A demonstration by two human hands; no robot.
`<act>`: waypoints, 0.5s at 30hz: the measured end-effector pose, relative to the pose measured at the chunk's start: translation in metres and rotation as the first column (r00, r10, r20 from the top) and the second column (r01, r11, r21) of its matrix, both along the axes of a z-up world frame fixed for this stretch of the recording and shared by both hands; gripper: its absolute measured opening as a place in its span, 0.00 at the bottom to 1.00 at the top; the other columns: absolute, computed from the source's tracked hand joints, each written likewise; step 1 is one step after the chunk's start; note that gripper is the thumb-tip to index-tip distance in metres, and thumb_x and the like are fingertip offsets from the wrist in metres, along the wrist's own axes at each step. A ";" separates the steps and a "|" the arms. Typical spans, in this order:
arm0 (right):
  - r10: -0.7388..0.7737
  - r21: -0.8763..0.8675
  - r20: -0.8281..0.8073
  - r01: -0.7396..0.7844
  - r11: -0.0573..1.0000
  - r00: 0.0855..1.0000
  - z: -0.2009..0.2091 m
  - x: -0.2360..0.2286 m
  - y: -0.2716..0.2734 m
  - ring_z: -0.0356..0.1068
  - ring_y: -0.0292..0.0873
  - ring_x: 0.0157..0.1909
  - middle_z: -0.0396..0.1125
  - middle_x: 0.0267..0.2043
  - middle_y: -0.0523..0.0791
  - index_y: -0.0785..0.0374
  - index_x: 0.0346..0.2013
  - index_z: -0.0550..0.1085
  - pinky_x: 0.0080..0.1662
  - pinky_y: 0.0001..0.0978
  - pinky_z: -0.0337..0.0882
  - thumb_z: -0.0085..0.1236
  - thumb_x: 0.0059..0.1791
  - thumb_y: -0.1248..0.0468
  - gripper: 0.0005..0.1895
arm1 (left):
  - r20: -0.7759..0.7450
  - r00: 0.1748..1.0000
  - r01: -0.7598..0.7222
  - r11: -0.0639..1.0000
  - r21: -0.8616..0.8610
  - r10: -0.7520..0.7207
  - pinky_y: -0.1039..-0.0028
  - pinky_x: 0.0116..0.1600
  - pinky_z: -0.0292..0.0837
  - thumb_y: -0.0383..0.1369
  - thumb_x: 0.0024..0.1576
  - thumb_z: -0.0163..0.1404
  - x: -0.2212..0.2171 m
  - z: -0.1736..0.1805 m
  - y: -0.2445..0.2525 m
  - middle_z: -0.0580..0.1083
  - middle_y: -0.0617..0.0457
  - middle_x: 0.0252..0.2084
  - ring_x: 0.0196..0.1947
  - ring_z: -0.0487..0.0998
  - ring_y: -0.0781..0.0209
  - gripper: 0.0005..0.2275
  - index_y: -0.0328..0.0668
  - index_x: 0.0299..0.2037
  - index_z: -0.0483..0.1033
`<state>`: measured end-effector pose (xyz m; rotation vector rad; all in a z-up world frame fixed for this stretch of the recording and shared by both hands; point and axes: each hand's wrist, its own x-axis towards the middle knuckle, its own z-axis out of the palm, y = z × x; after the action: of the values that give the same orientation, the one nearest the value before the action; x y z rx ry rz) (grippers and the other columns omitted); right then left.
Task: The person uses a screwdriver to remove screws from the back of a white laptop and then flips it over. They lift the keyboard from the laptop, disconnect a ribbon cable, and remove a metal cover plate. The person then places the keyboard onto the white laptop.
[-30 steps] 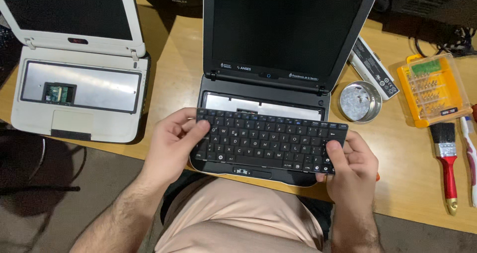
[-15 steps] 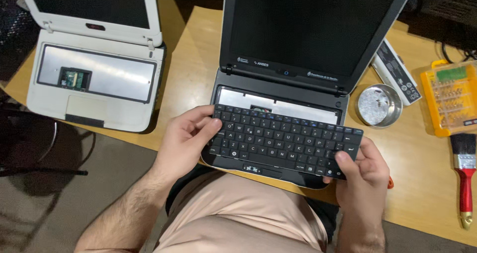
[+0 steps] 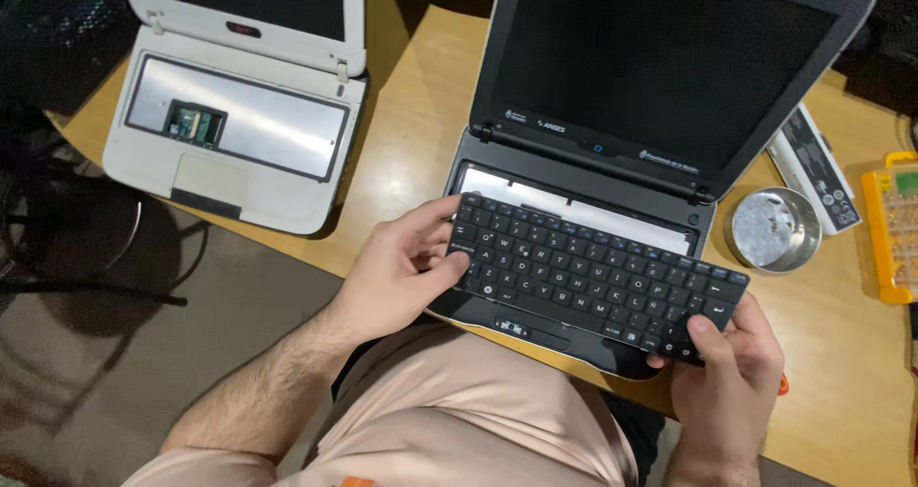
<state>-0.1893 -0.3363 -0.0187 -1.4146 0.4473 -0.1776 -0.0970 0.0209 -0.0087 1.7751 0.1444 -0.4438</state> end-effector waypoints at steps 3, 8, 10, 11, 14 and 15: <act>-0.014 0.002 -0.038 0.014 1.000 0.999 0.001 0.000 0.001 0.68 0.43 0.35 0.69 0.42 0.48 0.69 0.58 0.75 0.28 0.32 0.70 0.57 0.61 0.64 0.14 | 0.068 0.996 0.072 0.983 -0.166 -0.062 0.83 0.43 0.72 0.22 0.66 0.57 0.002 0.014 -0.002 0.92 0.54 0.57 0.40 0.75 0.76 0.31 0.42 0.84 0.77; -0.011 -0.001 0.006 0.011 1.000 1.000 -0.002 0.002 0.001 0.71 0.44 0.37 0.72 0.51 0.47 0.68 0.45 0.74 0.25 0.32 0.70 0.60 0.60 0.63 0.09 | 0.093 0.990 0.121 0.976 -0.181 -0.105 0.83 0.51 0.74 0.20 0.65 0.55 0.001 0.014 0.003 0.88 0.59 0.55 0.37 0.70 0.75 0.36 0.47 0.89 0.72; -0.031 -0.009 -0.003 0.031 0.999 1.000 -0.002 0.001 0.002 0.73 0.48 0.43 0.73 0.61 0.47 0.66 0.32 0.71 0.25 0.33 0.70 0.59 0.61 0.65 0.14 | 0.108 0.986 0.144 0.977 -0.159 -0.127 0.81 0.56 0.77 0.19 0.62 0.54 0.001 0.013 0.004 0.86 0.62 0.50 0.38 0.71 0.74 0.39 0.48 0.90 0.70; -0.023 -0.025 0.028 0.024 0.999 0.999 -0.004 0.000 0.001 0.73 0.49 0.41 0.72 0.60 0.47 0.65 0.25 0.66 0.25 0.33 0.72 0.59 0.62 0.66 0.21 | 0.117 0.986 0.139 0.976 -0.171 -0.120 0.83 0.58 0.75 0.19 0.62 0.53 0.001 0.010 0.003 0.83 0.62 0.50 0.42 0.72 0.73 0.39 0.48 0.90 0.70; -0.018 -0.037 0.063 0.020 0.999 0.998 -0.006 0.000 0.001 0.73 0.52 0.42 0.72 0.61 0.50 0.61 0.17 0.58 0.25 0.33 0.73 0.59 0.62 0.67 0.30 | 0.108 0.986 0.143 0.975 -0.171 -0.126 0.82 0.58 0.74 0.20 0.63 0.55 0.001 0.014 0.005 0.82 0.63 0.50 0.42 0.70 0.71 0.40 0.50 0.91 0.69; -0.020 -0.033 0.067 0.022 0.999 0.998 -0.005 0.000 0.001 0.73 0.54 0.44 0.73 0.63 0.52 0.59 0.16 0.56 0.24 0.33 0.72 0.59 0.62 0.68 0.32 | 0.090 0.986 0.150 0.976 -0.160 -0.137 0.81 0.56 0.75 0.20 0.63 0.59 0.001 0.017 0.005 0.82 0.63 0.50 0.38 0.67 0.70 0.40 0.51 0.91 0.68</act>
<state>-0.1897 -0.3353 -0.0239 -1.4336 0.4055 -0.2497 -0.0964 0.0259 0.0083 1.6413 -0.0757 -0.4748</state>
